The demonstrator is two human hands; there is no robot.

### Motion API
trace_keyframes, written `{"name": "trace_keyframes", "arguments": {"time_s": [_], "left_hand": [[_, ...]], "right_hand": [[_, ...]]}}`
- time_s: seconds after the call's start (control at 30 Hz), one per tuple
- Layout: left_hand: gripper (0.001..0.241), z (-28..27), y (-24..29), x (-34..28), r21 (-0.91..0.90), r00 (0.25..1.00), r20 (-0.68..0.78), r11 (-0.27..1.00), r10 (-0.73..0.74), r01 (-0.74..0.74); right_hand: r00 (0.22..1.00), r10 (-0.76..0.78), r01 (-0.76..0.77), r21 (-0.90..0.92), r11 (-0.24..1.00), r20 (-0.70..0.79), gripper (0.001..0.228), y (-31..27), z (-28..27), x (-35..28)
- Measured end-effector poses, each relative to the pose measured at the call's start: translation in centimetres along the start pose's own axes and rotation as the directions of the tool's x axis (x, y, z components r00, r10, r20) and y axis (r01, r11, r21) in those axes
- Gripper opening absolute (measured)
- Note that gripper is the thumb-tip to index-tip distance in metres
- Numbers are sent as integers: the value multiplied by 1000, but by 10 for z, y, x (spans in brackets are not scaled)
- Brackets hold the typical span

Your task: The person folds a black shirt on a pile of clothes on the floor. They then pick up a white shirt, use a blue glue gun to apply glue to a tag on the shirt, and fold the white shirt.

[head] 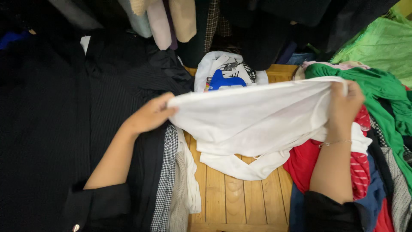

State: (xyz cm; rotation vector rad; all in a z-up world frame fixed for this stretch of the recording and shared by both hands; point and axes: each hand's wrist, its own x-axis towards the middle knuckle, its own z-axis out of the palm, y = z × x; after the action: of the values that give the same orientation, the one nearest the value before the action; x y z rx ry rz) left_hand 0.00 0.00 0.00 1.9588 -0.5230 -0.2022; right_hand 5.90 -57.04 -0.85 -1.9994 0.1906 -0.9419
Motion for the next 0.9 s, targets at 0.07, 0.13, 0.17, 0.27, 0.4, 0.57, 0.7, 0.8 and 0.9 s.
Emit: {"name": "trace_keyframes", "arguments": {"time_s": [0.07, 0.13, 0.17, 0.27, 0.4, 0.57, 0.7, 0.8, 0.9], "left_hand": [[11, -14, 8, -6, -14, 990, -138, 1000, 4, -6], [14, -31, 13, -9, -30, 962, -271, 999, 3, -12], [8, -41, 15, -10, -81, 837, -548, 995, 6, -60], [11, -65, 50, -34, -55, 520, -851, 975, 67, -216], [16, -73, 95, -64, 174, 281, -928, 953, 242, -246], [14, -56, 70, -43, 200, 547, -825, 979, 146, 39], [11, -16, 33, -9, -66, 815, -556, 986, -165, 155], [24, 14, 10, 8, 375, 894, -407, 859, -185, 349], [22, 42, 45, 6, 649, 885, -405, 609, -229, 455]], "right_hand": [[996, -11, 9, 15, 1000, 90, 8, -10, 8, -8], [983, -21, 16, 28, 999, 181, 14, -14, 20, -18], [972, -17, 10, 32, 999, 236, 6, -14, 29, -24], [892, 56, -76, 26, 997, 448, 3, -51, 42, -49], [648, -32, -174, 189, 966, 761, 7, -132, 28, -81], [712, 107, -10, -143, 990, 694, 19, -108, -3, -47], [749, 258, 95, -484, 870, 611, 29, -78, -37, -18], [639, 434, 185, -674, 715, 636, 36, -59, -21, -15], [575, 486, 296, -721, 627, 658, 36, -53, 14, -30]]}}
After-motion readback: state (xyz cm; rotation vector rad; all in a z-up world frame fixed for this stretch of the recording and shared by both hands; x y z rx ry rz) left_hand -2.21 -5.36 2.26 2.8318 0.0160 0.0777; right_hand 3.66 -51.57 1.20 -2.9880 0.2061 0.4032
